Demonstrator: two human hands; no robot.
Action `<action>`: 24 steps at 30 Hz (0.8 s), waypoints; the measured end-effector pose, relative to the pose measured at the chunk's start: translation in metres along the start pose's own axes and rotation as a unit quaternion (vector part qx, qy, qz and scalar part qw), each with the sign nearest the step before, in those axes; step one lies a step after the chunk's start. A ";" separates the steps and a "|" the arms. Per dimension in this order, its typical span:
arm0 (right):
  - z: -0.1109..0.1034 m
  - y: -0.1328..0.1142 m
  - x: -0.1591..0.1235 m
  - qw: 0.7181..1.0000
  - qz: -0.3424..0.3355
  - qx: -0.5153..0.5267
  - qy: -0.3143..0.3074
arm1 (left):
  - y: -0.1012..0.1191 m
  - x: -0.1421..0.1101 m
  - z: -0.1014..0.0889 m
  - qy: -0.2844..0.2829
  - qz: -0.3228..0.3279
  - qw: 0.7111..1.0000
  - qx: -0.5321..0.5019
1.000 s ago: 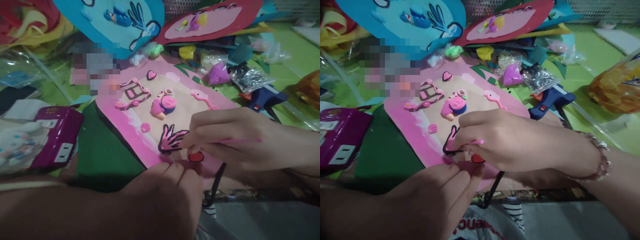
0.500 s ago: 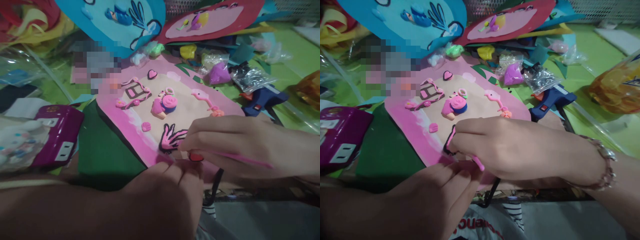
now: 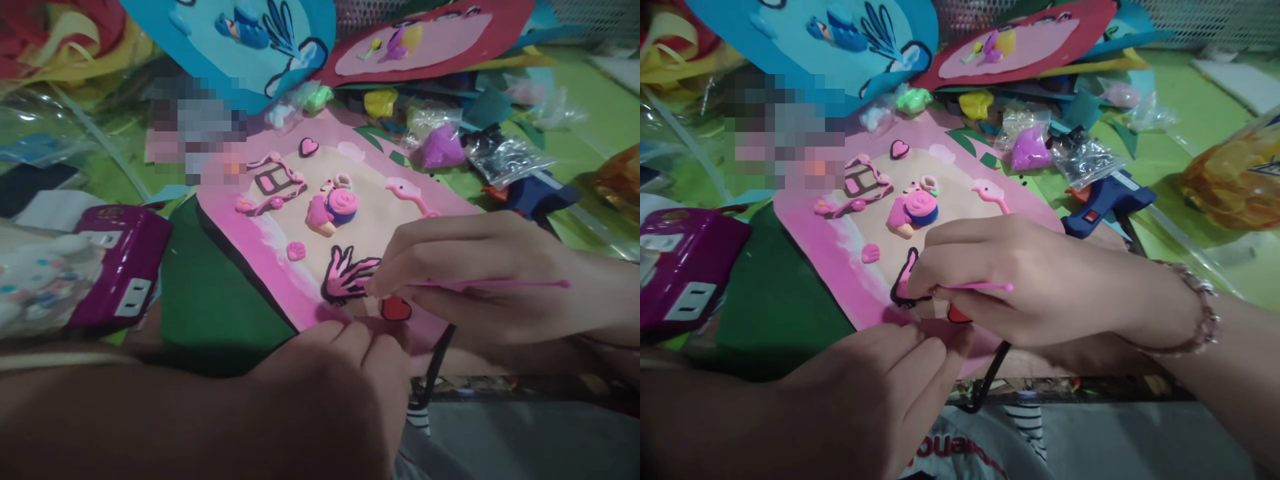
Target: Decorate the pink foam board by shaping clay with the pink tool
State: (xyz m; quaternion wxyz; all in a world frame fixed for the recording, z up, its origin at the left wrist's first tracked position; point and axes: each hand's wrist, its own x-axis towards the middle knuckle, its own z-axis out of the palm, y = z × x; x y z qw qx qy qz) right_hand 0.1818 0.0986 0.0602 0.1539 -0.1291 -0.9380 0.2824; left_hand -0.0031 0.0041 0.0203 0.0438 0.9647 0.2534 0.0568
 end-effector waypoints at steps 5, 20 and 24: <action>0.000 0.001 0.000 1.000 0.009 0.006 -0.005 | -0.001 0.001 -0.002 0.007 0.002 1.000 0.011; -0.004 0.003 0.000 1.000 0.009 0.014 -0.019 | -0.006 0.003 -0.001 0.015 0.024 1.000 0.004; -0.005 0.001 0.000 0.999 -0.001 -0.018 -0.026 | -0.003 0.003 0.001 0.021 0.001 1.000 0.006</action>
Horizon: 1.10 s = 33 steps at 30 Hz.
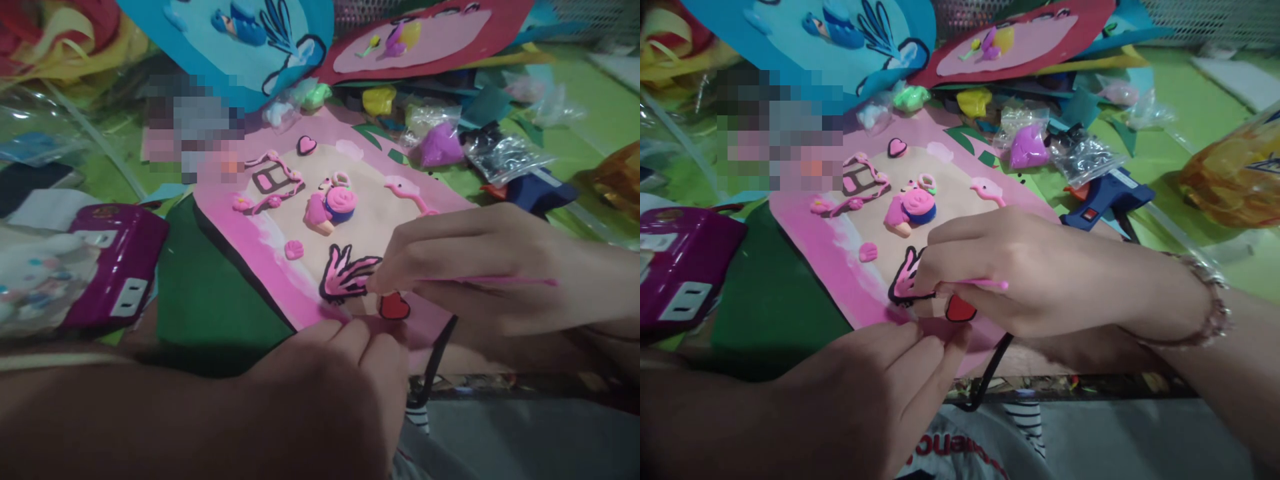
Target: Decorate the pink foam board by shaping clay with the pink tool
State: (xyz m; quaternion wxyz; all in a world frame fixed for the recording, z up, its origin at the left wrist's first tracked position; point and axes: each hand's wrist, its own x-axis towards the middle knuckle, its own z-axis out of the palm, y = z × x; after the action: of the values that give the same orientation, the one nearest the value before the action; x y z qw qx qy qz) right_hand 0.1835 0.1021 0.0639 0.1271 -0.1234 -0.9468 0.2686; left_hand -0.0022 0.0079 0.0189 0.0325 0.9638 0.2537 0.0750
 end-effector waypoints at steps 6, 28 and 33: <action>-0.002 -0.003 0.000 0.999 -0.033 0.001 -0.018 | 0.002 -0.001 0.001 0.010 -0.017 1.000 0.008; -0.007 -0.001 -0.001 0.999 0.025 -0.010 -0.027 | -0.002 0.001 -0.004 -0.064 0.013 0.998 0.004; -0.010 -0.001 -0.003 0.999 0.032 0.001 -0.042 | -0.009 -0.003 -0.006 -0.076 0.035 0.997 -0.001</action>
State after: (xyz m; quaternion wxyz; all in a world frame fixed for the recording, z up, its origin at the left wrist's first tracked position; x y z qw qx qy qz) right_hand 0.1892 0.1053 0.0719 0.0791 -0.1421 -0.9467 0.2782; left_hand -0.0096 0.0142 0.0233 0.0502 0.9749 0.2169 0.0029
